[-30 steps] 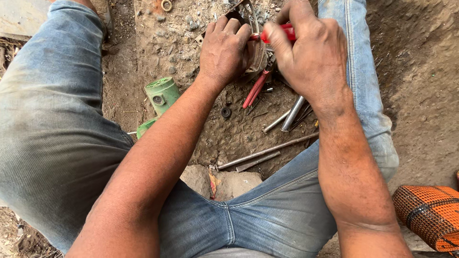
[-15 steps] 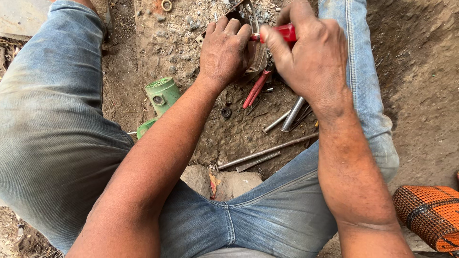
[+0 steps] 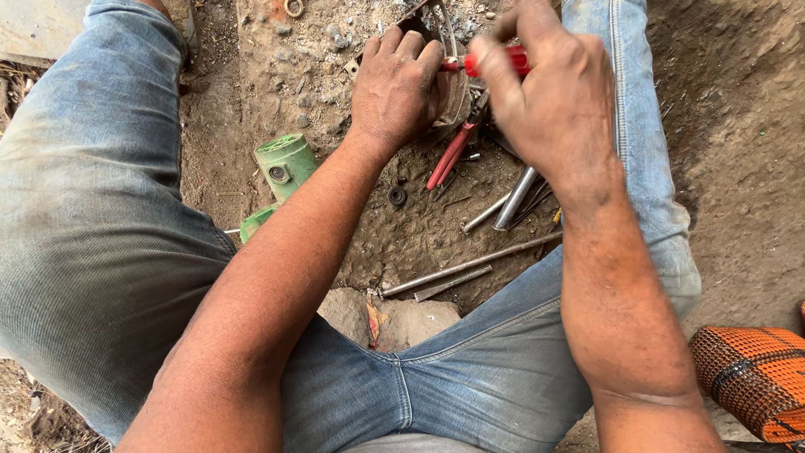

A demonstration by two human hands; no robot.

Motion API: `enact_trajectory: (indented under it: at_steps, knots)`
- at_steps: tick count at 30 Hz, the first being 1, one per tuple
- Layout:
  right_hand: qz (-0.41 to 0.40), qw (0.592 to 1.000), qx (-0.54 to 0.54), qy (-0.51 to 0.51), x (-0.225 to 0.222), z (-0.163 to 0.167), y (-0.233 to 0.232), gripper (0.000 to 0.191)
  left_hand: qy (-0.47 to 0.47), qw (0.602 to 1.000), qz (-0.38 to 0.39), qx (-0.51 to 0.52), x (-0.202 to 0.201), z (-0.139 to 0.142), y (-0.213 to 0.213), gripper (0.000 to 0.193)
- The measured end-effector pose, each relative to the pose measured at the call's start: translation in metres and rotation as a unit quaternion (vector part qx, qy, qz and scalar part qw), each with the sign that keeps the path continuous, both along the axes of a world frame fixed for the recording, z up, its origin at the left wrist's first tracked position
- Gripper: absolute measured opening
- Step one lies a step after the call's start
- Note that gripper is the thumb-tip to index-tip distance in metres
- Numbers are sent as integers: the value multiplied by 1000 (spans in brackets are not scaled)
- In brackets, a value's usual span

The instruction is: The person sits on the ground and uses pliers and a screwdriver to disassemble and reassemble a mechanical part with a gear. They remove a ring, adjust internal components, and tighten a screw.

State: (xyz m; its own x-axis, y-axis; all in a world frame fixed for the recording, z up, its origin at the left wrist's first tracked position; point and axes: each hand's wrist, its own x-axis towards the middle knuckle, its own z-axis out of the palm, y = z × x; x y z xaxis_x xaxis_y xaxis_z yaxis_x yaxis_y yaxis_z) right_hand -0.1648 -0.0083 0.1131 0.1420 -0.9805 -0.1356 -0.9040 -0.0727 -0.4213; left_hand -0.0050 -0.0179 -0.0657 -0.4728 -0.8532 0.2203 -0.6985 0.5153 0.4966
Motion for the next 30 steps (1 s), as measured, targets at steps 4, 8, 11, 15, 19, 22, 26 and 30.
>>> enact_trajectory:
  at_steps: [4,8,11,15,19,22,26,30]
  knots:
    - [108,983,-141,-36,-5,-3,2,28,6,1000,4,-16,-1,-3,0,20]
    - [-1,1000,10,-9,-11,-14,1,13,3,1000,2,-4,-1,-3,1,17]
    - [85,994,-73,-9,-15,-17,3,16,8,1000,-1,-13,0,-2,1,18]
    - [40,998,-44,4,-12,-14,3,11,11,1000,-2,-13,0,0,1,18]
    - [103,988,-113,9,-12,-8,5,33,24,1000,1,-14,-1,0,1,19]
    - [3,999,-25,-27,-12,-9,6,16,15,1000,0,-22,-1,1,0,17]
    - [77,994,-65,-35,-13,-11,3,30,25,1000,1,-15,0,1,1,17]
    - [32,999,-21,-13,-10,-6,2,19,27,1000,-1,-16,0,1,1,18]
